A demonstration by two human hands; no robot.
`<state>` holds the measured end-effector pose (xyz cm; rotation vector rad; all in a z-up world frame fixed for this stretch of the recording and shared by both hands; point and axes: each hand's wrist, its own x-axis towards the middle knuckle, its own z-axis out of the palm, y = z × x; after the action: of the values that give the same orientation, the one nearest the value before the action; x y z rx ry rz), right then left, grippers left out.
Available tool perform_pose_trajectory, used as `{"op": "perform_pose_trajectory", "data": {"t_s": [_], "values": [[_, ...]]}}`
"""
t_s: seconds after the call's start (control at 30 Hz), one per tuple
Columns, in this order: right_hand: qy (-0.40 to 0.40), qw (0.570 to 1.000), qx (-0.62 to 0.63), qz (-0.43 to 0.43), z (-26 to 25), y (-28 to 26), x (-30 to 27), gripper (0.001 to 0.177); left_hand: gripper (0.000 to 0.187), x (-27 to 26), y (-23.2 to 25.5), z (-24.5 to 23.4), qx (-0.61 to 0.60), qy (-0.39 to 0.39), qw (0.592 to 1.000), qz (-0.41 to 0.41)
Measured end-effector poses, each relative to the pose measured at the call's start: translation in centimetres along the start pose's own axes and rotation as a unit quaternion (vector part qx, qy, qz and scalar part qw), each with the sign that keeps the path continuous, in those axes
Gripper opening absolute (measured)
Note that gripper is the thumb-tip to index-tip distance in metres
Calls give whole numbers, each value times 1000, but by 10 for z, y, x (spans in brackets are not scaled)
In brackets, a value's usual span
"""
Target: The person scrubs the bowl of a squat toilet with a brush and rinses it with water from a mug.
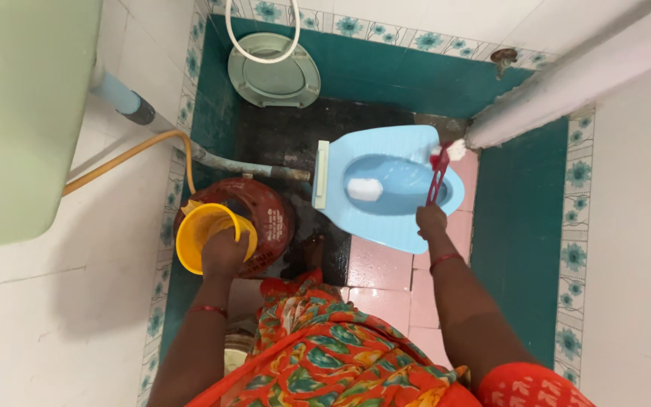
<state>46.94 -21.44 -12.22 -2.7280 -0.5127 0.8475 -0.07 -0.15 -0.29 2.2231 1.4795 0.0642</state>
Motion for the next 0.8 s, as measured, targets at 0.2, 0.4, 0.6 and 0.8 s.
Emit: {"op": "perform_pose_trajectory", "data": {"t_s": [0.2, 0.4, 0.6, 0.8], "values": [[-30, 989, -121, -80, 77, -31, -50, 58, 41, -2, -6, 5, 20, 13, 999, 23], [-91, 978, -133, -135, 86, -50, -48, 54, 42, 2, 2, 0, 2, -15, 1000, -27], [-13, 997, -69, -30, 17, -18, 10, 43, 41, 1, 0, 4, 4, 5, 1000, -13], [-12, 997, -58, 43, 7, -13, 15, 46, 40, 1, 8, -5, -26, -1, 999, -26]]}}
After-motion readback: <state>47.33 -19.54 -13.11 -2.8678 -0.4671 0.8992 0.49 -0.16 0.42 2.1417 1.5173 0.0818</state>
